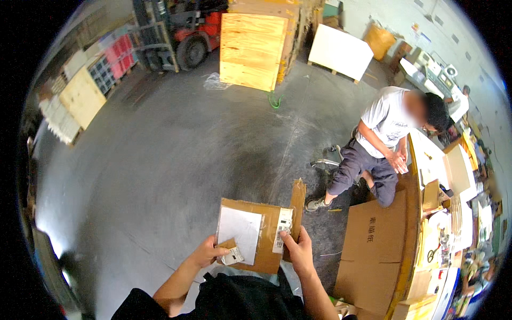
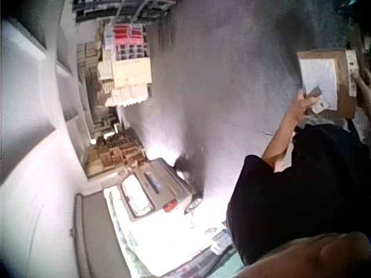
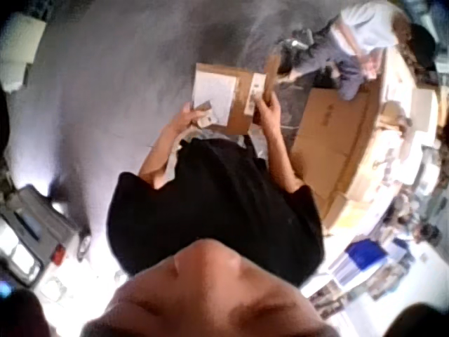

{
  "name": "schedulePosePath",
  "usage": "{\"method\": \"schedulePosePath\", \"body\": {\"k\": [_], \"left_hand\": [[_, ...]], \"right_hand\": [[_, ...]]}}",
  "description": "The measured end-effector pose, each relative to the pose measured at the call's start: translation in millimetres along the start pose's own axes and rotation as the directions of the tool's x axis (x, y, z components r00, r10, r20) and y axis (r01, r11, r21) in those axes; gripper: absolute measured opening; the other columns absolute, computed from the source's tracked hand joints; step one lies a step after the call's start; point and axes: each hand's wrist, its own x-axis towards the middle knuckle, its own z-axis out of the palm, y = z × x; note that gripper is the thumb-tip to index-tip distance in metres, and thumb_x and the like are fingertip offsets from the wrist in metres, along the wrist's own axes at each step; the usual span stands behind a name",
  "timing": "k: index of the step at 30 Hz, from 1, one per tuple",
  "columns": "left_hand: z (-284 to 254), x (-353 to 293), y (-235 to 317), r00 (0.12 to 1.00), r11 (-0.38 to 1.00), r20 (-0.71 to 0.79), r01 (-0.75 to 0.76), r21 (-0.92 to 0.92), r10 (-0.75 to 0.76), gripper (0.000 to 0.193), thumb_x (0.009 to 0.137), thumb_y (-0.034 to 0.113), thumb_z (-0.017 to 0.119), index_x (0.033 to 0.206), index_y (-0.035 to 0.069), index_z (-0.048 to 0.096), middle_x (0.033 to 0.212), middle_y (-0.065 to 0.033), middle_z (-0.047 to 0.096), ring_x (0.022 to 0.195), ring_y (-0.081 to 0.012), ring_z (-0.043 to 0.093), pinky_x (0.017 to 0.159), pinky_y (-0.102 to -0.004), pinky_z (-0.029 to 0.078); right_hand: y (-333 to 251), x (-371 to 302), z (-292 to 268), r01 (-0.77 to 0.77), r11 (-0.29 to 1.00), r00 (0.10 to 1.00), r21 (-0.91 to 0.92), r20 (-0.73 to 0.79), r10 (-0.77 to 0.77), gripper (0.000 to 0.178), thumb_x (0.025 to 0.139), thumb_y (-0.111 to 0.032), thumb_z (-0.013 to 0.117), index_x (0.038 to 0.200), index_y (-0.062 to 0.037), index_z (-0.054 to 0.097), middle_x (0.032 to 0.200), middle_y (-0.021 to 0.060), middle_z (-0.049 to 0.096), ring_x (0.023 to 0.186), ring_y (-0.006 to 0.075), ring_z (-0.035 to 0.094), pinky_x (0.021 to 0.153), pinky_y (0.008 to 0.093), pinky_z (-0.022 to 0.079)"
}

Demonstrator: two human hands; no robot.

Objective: The person packs items into a cardboard box, places a shipping label inside, and seals the box with packing tape using a handheld dispenser. The person then moves the sealed box to the side.

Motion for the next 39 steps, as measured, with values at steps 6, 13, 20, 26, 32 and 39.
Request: {"method": "schedulePosePath", "body": {"k": [6, 13, 20, 26, 32, 39], "left_hand": [[-51, 127, 120, 0.992, 0.982, 0.086, -0.11, 0.153, 0.098, 0.083, 0.085, 0.014, 0.072, 0.153, -0.002, 0.027, 0.143, -0.0127, 0.05, 0.133, -0.022, 0.049, 0.113, -0.0399, 0.038], [-96, 224, 178, 0.98, 0.991, -0.152, -0.132, -0.03, 0.126, 0.069, 0.093, 0.002, 0.06, 0.154, 0.0, 0.029, 0.14, -0.0139, 0.055, 0.13, -0.0214, 0.053, 0.109, -0.0361, 0.042], [-185, 210, 219, 0.793, 0.935, -0.527, -0.355, 0.012, 0.307, 0.04, 0.091, 0.002, 0.058, 0.131, 0.003, 0.061, 0.125, -0.0131, 0.066, 0.112, -0.0211, 0.064, 0.096, -0.0328, 0.05], [-179, 230, 291, 0.948, 0.993, -0.305, -0.069, 0.098, 0.095, 0.028, 0.095, 0.009, 0.054, 0.114, -0.004, 0.069, 0.107, -0.0098, 0.071, 0.098, -0.0182, 0.064, 0.088, -0.0306, 0.05], [-149, 236, 310, 0.933, 0.966, 0.359, -0.118, 0.231, 0.028, 0.04, 0.096, 0.014, 0.062, 0.129, -0.009, 0.058, 0.129, -0.0132, 0.058, 0.111, -0.0188, 0.06, 0.1, -0.0304, 0.044], [-102, 229, 307, 0.93, 0.827, 0.308, -0.33, 0.456, 0.202, 0.034, 0.091, 0.011, 0.07, 0.122, -0.003, 0.065, 0.125, -0.0131, 0.06, 0.108, -0.0188, 0.063, 0.092, -0.0313, 0.052]], "right_hand": [[-17, 135, 21, -0.154, 0.924, 0.98, 0.35, 0.171, 0.099, 0.047, 0.089, -0.015, 0.073, 0.129, 0.0012, 0.054, 0.117, 0.0091, 0.066, 0.107, 0.0188, 0.063, 0.094, 0.0357, 0.051], [-54, 301, 50, -0.277, 0.953, 0.922, 0.12, 0.314, 0.228, 0.036, 0.088, -0.004, 0.067, 0.123, -0.0002, 0.057, 0.112, 0.0092, 0.068, 0.099, 0.0204, 0.066, 0.086, 0.0387, 0.054], [-82, 365, 96, -0.229, 0.902, 0.962, 0.365, 0.228, 0.152, 0.033, 0.087, -0.002, 0.061, 0.121, 0.0006, 0.058, 0.112, 0.0111, 0.067, 0.097, 0.0246, 0.068, 0.086, 0.0409, 0.056], [-85, 349, 117, -0.207, 0.843, 0.976, 0.497, 0.159, 0.146, 0.045, 0.089, -0.008, 0.054, 0.132, 0.0035, 0.051, 0.123, 0.0135, 0.064, 0.11, 0.0274, 0.064, 0.098, 0.0416, 0.051], [-60, 291, 135, -0.099, 0.799, 0.991, 0.593, -0.009, 0.13, 0.053, 0.09, -0.015, 0.058, 0.139, 0.0001, 0.046, 0.131, 0.0141, 0.061, 0.12, 0.0301, 0.06, 0.106, 0.0457, 0.047], [-51, 190, 142, 0.199, 0.754, 0.922, 0.626, -0.381, 0.072, 0.059, 0.085, -0.013, 0.059, 0.141, 0.0002, 0.044, 0.134, 0.0148, 0.057, 0.121, 0.0299, 0.058, 0.107, 0.0459, 0.045]]}}
